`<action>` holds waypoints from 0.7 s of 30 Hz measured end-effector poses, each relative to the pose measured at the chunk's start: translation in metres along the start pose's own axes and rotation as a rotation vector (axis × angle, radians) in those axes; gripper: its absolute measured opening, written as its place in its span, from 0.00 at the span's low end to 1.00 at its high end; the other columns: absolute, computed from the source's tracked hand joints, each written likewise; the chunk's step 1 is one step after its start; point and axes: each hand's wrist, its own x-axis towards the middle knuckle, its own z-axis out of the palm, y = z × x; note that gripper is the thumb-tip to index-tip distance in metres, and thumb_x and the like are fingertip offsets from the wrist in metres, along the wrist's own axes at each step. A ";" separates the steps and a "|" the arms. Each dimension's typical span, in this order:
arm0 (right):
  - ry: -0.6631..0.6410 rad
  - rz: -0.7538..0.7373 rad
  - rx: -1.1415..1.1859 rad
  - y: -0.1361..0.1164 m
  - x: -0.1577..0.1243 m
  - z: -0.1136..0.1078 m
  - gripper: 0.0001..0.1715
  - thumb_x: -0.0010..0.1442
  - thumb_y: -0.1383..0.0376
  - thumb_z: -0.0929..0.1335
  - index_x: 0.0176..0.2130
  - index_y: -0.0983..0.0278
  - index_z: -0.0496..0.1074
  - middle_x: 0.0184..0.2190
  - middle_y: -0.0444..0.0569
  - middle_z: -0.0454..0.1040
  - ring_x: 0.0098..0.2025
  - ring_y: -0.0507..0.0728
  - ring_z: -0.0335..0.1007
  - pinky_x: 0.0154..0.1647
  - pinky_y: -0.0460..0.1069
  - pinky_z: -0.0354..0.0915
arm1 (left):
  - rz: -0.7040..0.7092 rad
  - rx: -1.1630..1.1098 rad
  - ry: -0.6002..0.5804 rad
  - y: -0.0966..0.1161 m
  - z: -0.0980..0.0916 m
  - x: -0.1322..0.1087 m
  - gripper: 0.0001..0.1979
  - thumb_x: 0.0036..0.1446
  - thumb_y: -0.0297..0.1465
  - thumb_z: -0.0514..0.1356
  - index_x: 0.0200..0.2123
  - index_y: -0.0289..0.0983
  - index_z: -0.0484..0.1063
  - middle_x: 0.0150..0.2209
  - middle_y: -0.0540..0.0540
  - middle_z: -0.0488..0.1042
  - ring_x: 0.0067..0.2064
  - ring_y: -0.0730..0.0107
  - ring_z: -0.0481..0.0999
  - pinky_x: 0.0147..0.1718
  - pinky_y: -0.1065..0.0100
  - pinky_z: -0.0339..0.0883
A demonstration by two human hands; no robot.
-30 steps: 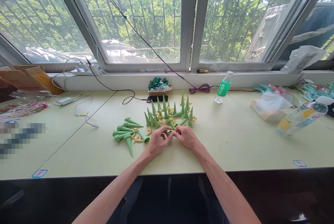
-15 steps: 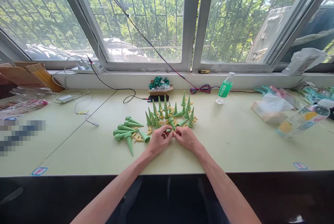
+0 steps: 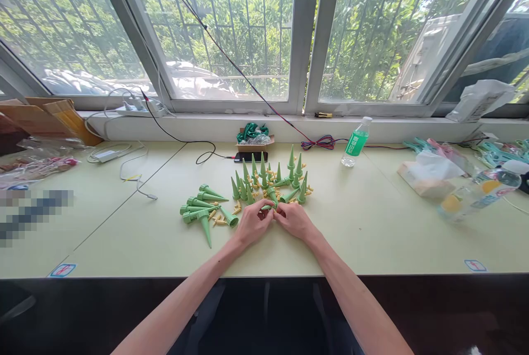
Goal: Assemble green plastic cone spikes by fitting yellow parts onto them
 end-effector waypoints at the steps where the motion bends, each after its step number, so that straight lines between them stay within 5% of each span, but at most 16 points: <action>1: -0.003 0.002 -0.007 0.000 0.000 0.000 0.16 0.63 0.64 0.64 0.24 0.62 0.66 0.21 0.43 0.71 0.22 0.51 0.62 0.29 0.46 0.58 | 0.002 -0.003 -0.001 0.000 0.000 0.000 0.08 0.57 0.28 0.56 0.40 0.36 0.73 0.28 0.50 0.75 0.24 0.76 0.68 0.27 0.73 0.63; 11: -0.013 0.000 -0.010 0.000 0.001 0.002 0.14 0.62 0.66 0.64 0.24 0.63 0.67 0.22 0.44 0.73 0.23 0.52 0.65 0.28 0.46 0.57 | 0.013 -0.027 -0.001 -0.003 0.002 0.000 0.10 0.57 0.26 0.56 0.41 0.36 0.74 0.32 0.48 0.77 0.28 0.74 0.71 0.30 0.72 0.66; 21: 0.004 -0.009 -0.039 0.004 0.001 0.006 0.17 0.64 0.64 0.63 0.24 0.62 0.66 0.21 0.44 0.72 0.23 0.53 0.65 0.28 0.46 0.56 | 0.001 -0.008 0.025 -0.005 0.003 0.000 0.09 0.60 0.31 0.55 0.41 0.35 0.73 0.25 0.50 0.72 0.25 0.74 0.69 0.28 0.72 0.64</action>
